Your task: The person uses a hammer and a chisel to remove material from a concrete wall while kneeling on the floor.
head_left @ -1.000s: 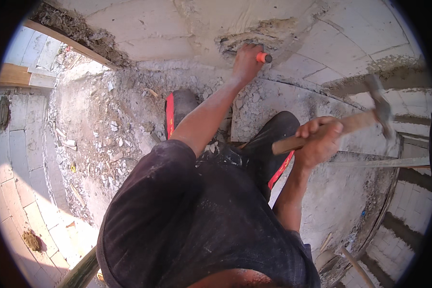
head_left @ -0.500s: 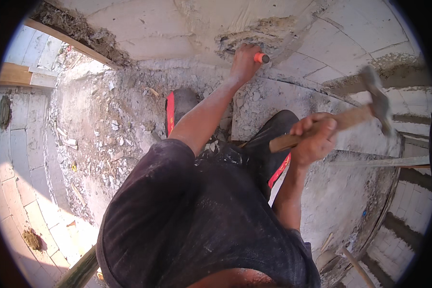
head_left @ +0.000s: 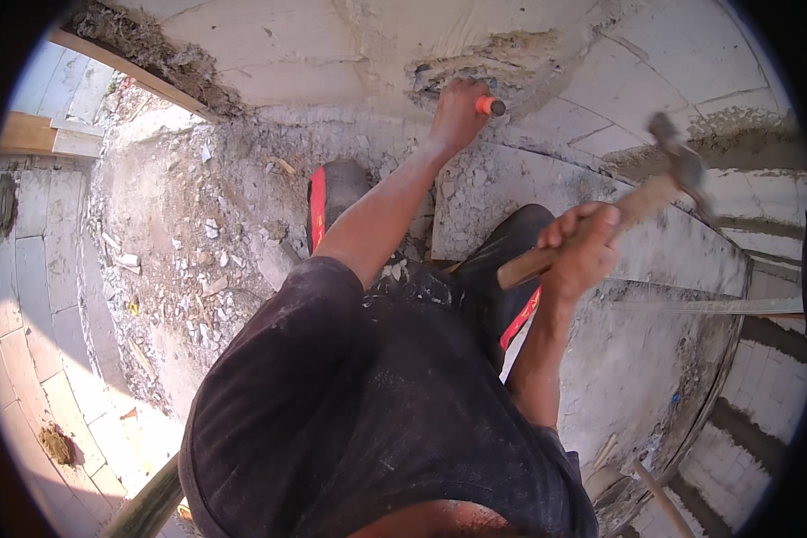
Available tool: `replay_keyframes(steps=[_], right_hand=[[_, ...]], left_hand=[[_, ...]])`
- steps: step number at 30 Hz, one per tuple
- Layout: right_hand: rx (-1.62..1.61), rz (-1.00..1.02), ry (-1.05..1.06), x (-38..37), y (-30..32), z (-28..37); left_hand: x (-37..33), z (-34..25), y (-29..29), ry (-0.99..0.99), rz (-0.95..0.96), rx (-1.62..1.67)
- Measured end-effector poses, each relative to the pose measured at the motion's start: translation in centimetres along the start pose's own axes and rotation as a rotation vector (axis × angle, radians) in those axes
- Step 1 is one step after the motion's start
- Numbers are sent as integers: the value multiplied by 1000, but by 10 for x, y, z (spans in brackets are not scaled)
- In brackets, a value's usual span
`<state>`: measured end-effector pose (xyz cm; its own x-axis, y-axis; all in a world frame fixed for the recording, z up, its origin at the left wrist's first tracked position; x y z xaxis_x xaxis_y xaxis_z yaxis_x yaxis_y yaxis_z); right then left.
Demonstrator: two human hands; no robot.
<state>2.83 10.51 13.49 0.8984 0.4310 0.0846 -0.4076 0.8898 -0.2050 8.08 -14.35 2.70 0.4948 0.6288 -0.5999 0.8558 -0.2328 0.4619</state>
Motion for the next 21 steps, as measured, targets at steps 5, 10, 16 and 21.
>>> replay_keyframes(steps=[5, 10, 16, 21], right_hand=[[-262, -45, 508, 5, -12, 22], [353, 298, -331, -16, -29, -105], [-39, 46, 84, -1, -1, 1], [-103, -89, 409, -2, -13, -30]], left_hand=[[-11, -4, -4, 88, -3, -9], [-7, 0, -9, 12, -3, -14], [-6, 4, -2, 53, 9, -27], [-15, -9, -4, 57, -6, -27]])
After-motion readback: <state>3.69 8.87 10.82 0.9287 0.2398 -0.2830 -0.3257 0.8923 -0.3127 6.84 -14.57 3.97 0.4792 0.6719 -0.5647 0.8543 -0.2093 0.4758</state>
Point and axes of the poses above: each hand's wrist, its own x-axis away from the middle knuckle, its own y-axis out of the back of the hand, z = x × y, the point moved 8 cm from there along -x, towards the middle knuckle, and after that the axes turned 4 degrees about -y, right-handed, at the moved point
